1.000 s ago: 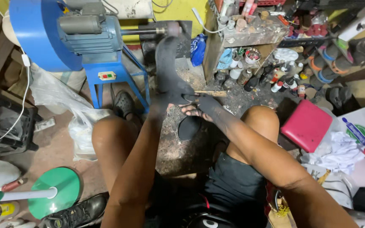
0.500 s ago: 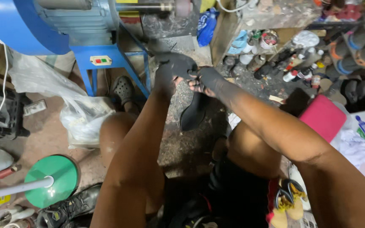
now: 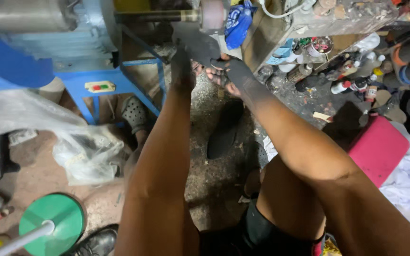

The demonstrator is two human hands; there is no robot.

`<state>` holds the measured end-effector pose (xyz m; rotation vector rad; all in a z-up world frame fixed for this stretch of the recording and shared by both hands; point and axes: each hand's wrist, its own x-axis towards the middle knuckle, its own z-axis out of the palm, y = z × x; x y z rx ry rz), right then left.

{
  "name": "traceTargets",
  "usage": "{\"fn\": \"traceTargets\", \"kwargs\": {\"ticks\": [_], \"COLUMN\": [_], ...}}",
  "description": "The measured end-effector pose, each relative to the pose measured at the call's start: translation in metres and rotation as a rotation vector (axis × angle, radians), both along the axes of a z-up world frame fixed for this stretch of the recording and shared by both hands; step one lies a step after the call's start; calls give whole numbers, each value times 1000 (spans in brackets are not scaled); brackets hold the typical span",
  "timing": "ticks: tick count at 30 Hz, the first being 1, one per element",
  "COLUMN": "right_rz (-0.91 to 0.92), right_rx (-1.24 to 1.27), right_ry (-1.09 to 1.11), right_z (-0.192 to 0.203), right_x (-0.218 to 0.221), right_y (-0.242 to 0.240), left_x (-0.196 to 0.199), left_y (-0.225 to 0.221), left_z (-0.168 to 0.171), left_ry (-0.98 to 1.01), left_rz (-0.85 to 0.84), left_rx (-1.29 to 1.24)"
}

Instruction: The person holds a grey shoe sole and presses it against a rotating polishing wheel to smooth the edges, turning the sole over to work on different sections.

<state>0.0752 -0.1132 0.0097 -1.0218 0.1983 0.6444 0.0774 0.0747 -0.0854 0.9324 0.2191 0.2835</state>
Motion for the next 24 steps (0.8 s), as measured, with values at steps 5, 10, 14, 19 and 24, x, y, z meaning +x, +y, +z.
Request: {"fn": "traceTargets", "kwargs": {"ticks": [5,10,14,19,24], "right_rz": [-84,-110,-159,-196,-86], "right_rx": [10,177,166,241,237], "right_ry": [-2,39,69,137,42], "right_z": [-6,-6,1,17,26], "right_x": [17,22,23,17,4], "right_y": [22,39,44,48,41], "left_x": [11,13,20,10,-8], "left_y": [-6,-11,-11,-12,-16], "left_z": [50,76,79,103,126], "left_ry": [284,284,262,228,252], "left_rz": [72,37,61,82,68], "left_rx": [-501,-326,-349,-315,-346]}}
